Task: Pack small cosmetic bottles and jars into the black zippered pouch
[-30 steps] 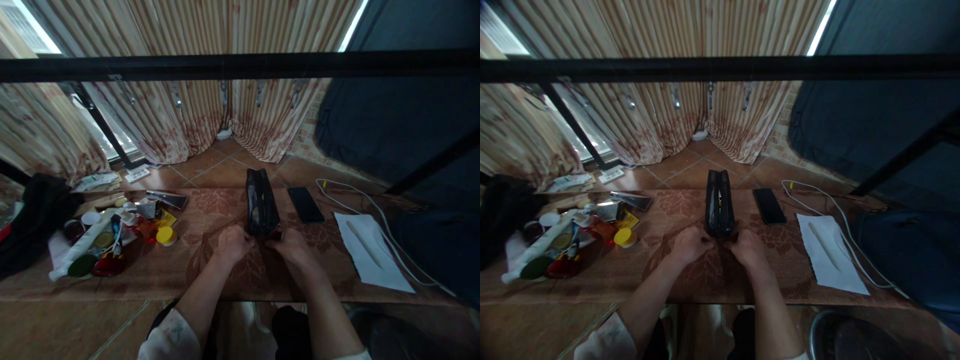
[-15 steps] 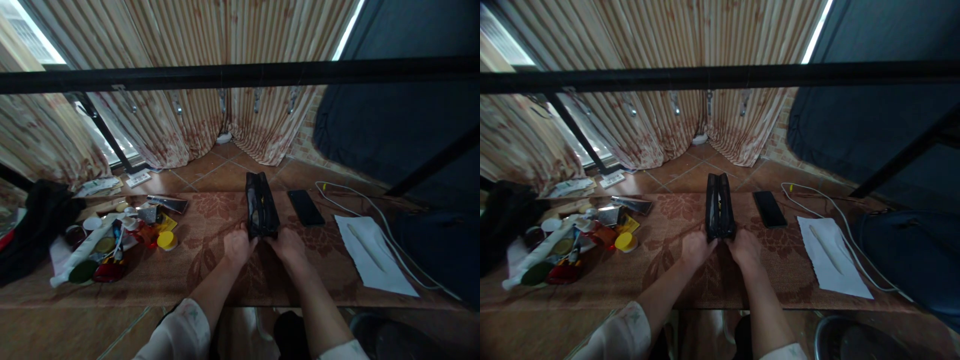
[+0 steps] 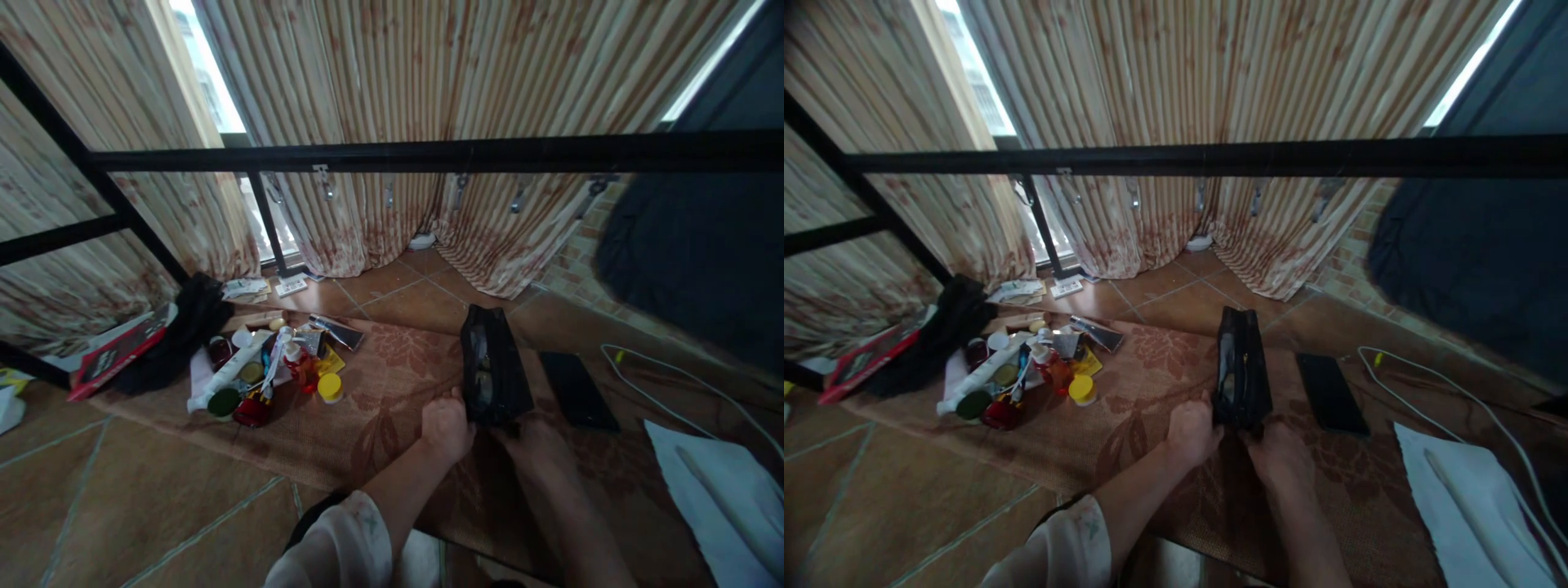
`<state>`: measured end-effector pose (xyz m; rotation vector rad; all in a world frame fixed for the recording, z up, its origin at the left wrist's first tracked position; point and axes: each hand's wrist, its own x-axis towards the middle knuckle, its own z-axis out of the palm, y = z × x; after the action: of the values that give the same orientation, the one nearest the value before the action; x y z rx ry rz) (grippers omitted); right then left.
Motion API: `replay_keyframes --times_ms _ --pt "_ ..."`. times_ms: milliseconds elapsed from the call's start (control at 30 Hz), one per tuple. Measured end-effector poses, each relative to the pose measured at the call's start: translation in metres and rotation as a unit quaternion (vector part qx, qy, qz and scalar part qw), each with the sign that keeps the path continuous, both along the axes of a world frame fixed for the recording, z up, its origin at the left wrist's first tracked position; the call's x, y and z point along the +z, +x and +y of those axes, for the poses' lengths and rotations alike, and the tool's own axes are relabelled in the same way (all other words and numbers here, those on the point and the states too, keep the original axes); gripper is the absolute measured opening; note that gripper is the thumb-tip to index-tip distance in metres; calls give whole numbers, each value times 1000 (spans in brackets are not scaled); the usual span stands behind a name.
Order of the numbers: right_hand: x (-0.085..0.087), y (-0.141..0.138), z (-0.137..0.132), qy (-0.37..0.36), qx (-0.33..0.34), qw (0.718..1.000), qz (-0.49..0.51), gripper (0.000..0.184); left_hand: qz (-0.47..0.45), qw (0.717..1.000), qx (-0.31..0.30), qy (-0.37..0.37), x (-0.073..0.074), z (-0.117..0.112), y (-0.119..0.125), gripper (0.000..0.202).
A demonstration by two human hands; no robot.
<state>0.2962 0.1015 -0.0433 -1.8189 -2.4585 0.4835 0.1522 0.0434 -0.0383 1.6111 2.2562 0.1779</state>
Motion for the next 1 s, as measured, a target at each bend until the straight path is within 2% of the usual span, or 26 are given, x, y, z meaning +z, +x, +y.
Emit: replay_keyframes --times_ms 300,667,1000 --pt "1 4 1 -6 13 998 61 18 -27 998 -22 52 -4 1 -6 76" --pt "6 -2 0 -15 -8 998 64 26 -23 999 -20 44 -3 2 -7 74" --pt "13 6 -1 -21 -24 996 78 23 -23 999 -26 23 0 1 -8 73"
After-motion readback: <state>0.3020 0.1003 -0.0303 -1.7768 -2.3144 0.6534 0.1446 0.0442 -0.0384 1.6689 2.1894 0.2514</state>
